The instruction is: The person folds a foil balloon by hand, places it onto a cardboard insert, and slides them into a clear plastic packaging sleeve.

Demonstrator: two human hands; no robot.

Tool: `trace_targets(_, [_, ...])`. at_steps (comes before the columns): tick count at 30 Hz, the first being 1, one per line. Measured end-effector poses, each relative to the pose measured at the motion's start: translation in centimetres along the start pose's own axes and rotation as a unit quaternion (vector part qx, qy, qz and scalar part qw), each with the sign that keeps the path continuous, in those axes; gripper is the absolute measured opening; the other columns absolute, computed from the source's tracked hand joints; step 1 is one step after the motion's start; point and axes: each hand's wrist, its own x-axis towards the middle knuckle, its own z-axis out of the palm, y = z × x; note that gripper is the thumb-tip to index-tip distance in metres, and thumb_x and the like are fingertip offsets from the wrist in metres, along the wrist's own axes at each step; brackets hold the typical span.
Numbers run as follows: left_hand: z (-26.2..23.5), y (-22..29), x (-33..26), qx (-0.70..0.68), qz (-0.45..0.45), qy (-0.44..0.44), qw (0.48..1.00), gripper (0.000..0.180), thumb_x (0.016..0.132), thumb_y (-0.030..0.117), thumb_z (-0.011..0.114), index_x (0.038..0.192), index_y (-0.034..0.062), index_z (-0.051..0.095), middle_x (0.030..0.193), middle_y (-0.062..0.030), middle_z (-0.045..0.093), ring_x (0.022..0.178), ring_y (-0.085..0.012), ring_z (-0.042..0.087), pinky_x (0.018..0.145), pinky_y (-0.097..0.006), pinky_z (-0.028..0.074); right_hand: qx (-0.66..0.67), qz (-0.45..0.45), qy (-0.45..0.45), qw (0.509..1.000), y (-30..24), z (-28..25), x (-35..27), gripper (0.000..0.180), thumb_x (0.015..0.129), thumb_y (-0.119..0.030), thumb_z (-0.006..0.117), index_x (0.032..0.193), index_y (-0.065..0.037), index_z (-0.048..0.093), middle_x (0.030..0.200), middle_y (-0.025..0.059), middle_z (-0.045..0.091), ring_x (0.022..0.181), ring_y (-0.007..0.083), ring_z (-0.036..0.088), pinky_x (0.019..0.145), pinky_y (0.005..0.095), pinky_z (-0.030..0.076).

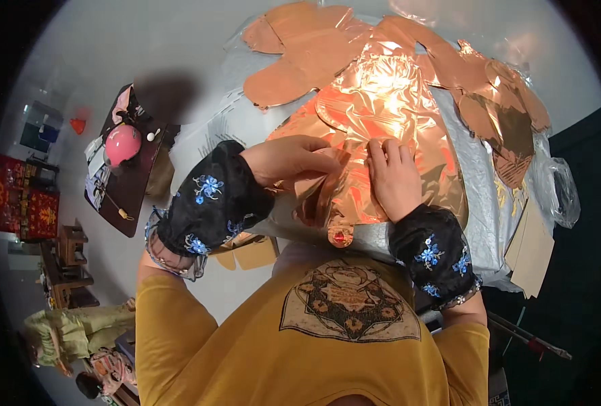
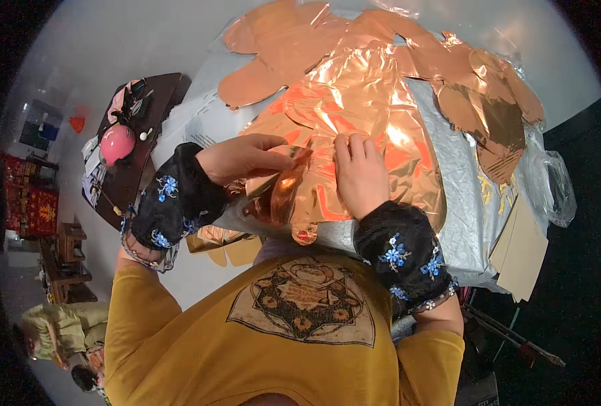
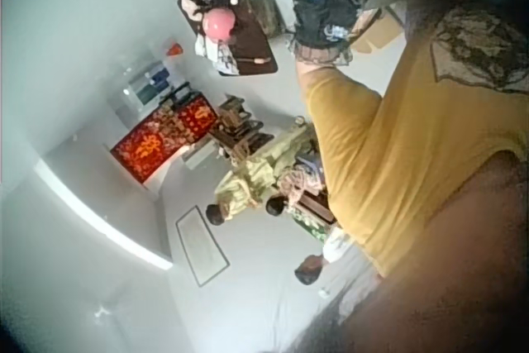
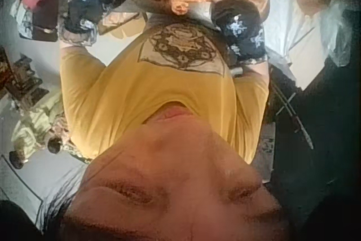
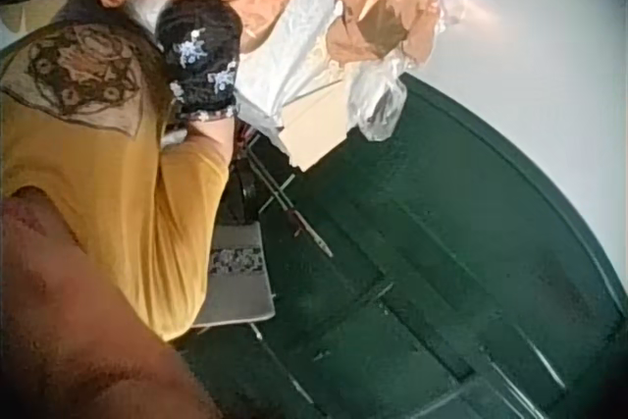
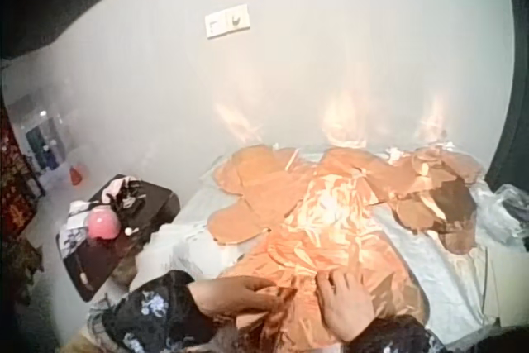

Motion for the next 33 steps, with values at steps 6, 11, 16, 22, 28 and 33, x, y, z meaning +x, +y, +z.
trace_targets(6, [2.9, 0.8, 0.1, -0.201, 0.012, 0.003, 0.979, 0.034, 0.098, 0.036, 0.060, 0.107, 0.0033, 0.057, 0.093, -0.0021, 0.063, 0.079, -0.0108, 0.063, 0.065, -0.021, 0.049, -0.003, 0.007, -0.027, 1.000, -0.1, -0.5, -0.1, 0.037, 0.087, -0.015, 0.061, 0.122, -0.008, 0.054, 0.103, 0.0113, 0.052, 0.095, 0.0293, 0.051, 0.079, 0.0389, 0.048])
trace_targets(11, [2.8, -2.8, 1.0, 0.037, 0.118, 0.203, 0.971, 0.017, 0.101, 0.017, 0.051, 0.106, 0.0029, 0.060, 0.114, -0.0108, 0.059, 0.095, -0.0187, 0.061, 0.076, -0.031, 0.050, 0.054, 0.013, -0.049, 0.997, 0.2, -1.2, -0.1, 0.042, 0.083, -0.015, 0.060, 0.124, -0.007, 0.052, 0.106, 0.0120, 0.050, 0.098, 0.0307, 0.051, 0.080, 0.0397, 0.048])
trace_targets(16, [4.5, -8.2, 0.9, 0.401, 0.354, 0.333, 0.777, 0.035, 0.082, 0.000, 0.058, 0.117, 0.0025, 0.057, 0.111, -0.0173, 0.056, 0.101, -0.0343, 0.053, 0.088, -0.041, 0.044, 0.052, 0.015, -0.063, 0.997, 0.2, -1.0, 0.0, 0.046, 0.080, -0.016, 0.061, 0.124, -0.007, 0.051, 0.107, 0.0119, 0.049, 0.098, 0.0308, 0.051, 0.080, 0.0395, 0.049])
trace_targets(22, [5.9, -9.0, 1.4, 0.460, 0.358, 0.337, 0.739, 0.040, 0.085, 0.001, 0.060, 0.125, 0.0045, 0.057, 0.114, -0.0138, 0.057, 0.105, -0.0332, 0.053, 0.092, -0.039, 0.046, 0.065, 0.019, -0.086, 0.994, 0.2, -1.4, 0.0, 0.054, 0.075, -0.020, 0.065, 0.125, -0.006, 0.050, 0.109, 0.0128, 0.049, 0.098, 0.0325, 0.051, 0.081, 0.0401, 0.048])
trace_targets(28, [5.9, -9.0, 1.8, 0.440, 0.375, 0.320, 0.751, 0.037, 0.085, -0.001, 0.059, 0.121, 0.0044, 0.060, 0.113, -0.0112, 0.059, 0.104, -0.0318, 0.054, 0.092, -0.038, 0.046, 0.059, 0.010, -0.076, 0.995, 0.3, -1.2, -0.2, 0.061, 0.072, -0.017, 0.062, 0.130, -0.002, 0.047, 0.111, 0.0159, 0.049, 0.101, 0.0350, 0.049, 0.083, 0.0421, 0.047])
trace_targets(33, [5.7, -9.2, 2.1, 0.441, 0.405, 0.299, 0.743, 0.043, 0.076, 0.000, 0.061, 0.119, 0.0027, 0.059, 0.113, -0.0109, 0.057, 0.103, -0.0321, 0.053, 0.094, -0.039, 0.044, 0.061, 0.016, -0.083, 0.995, 0.2, -1.3, -0.1, 0.064, 0.071, -0.018, 0.064, 0.130, -0.002, 0.048, 0.112, 0.0161, 0.049, 0.101, 0.0349, 0.049, 0.084, 0.0416, 0.047])
